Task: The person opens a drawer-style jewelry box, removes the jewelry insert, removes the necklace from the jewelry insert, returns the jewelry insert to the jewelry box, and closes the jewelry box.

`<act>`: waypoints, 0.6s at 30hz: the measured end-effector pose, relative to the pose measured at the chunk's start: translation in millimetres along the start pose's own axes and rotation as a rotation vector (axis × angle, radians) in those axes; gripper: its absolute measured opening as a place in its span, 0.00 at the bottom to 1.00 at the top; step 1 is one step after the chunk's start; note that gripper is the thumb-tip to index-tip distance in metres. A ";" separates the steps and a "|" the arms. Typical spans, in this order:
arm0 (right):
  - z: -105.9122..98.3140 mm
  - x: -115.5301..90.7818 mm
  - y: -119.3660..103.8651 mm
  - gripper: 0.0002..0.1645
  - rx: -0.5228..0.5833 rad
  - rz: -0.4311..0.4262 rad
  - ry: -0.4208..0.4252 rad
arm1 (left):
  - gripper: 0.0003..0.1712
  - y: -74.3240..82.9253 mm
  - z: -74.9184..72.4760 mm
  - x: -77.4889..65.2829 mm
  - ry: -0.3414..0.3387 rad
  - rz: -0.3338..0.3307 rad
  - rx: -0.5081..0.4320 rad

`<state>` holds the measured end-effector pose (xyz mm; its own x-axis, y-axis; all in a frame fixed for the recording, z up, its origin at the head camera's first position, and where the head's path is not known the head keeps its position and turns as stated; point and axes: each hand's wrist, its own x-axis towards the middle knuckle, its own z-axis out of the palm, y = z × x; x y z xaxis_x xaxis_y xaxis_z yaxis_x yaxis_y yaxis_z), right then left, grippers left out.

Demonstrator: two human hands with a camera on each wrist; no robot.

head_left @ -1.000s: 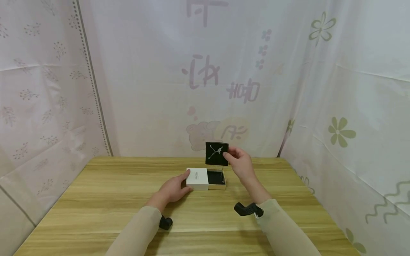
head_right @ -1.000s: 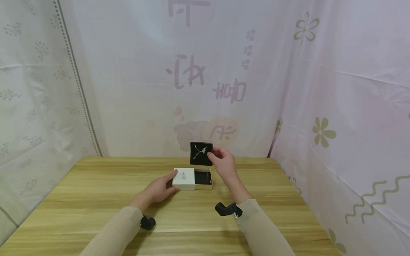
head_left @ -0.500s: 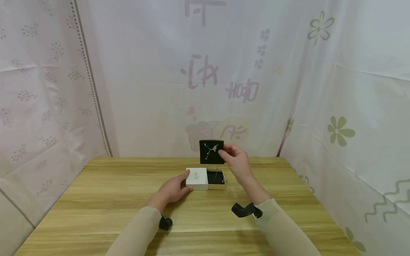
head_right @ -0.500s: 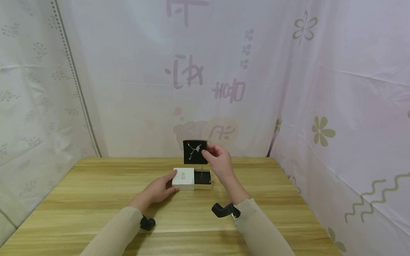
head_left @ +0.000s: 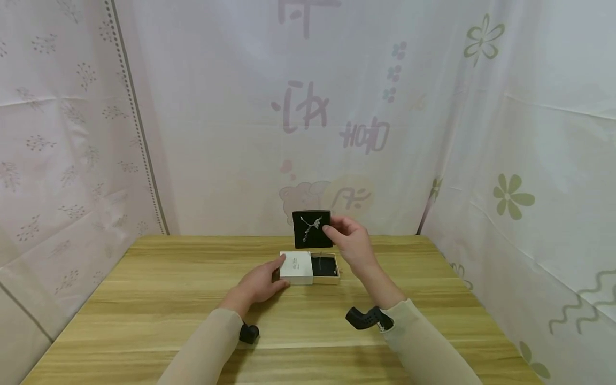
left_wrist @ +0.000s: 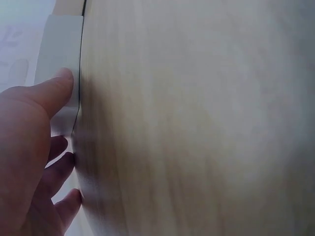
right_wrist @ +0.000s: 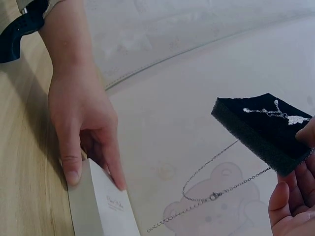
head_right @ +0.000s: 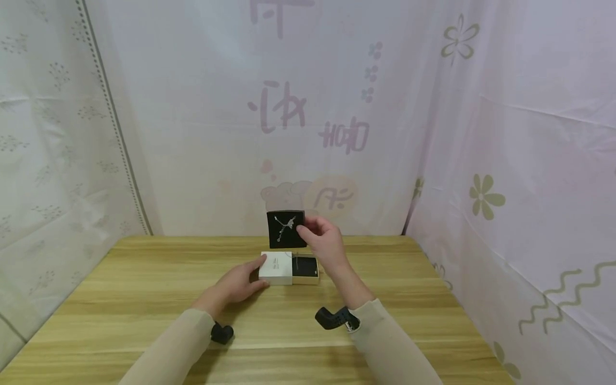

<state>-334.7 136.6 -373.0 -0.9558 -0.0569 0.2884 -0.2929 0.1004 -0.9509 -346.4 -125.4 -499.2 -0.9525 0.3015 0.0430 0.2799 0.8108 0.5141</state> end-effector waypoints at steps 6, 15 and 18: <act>3.9 -3.0 -5.5 0.15 0.014 -0.010 -0.020 | 0.47 -3.2 1.3 2.5 0.006 -0.003 -0.029; 10.1 -6.6 -8.1 0.16 0.006 -0.013 -0.066 | 0.50 -5.6 -1.3 1.5 0.017 0.025 -0.033; 10.8 -6.4 -8.3 0.17 0.014 -0.021 -0.083 | 0.54 -5.8 -3.1 0.8 0.024 0.041 -0.059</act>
<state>-325.8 125.5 -368.2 -0.9439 -0.1411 0.2987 -0.3121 0.0846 -0.9463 -349.1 -131.4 -499.4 -0.9433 0.3211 0.0846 0.3114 0.7669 0.5612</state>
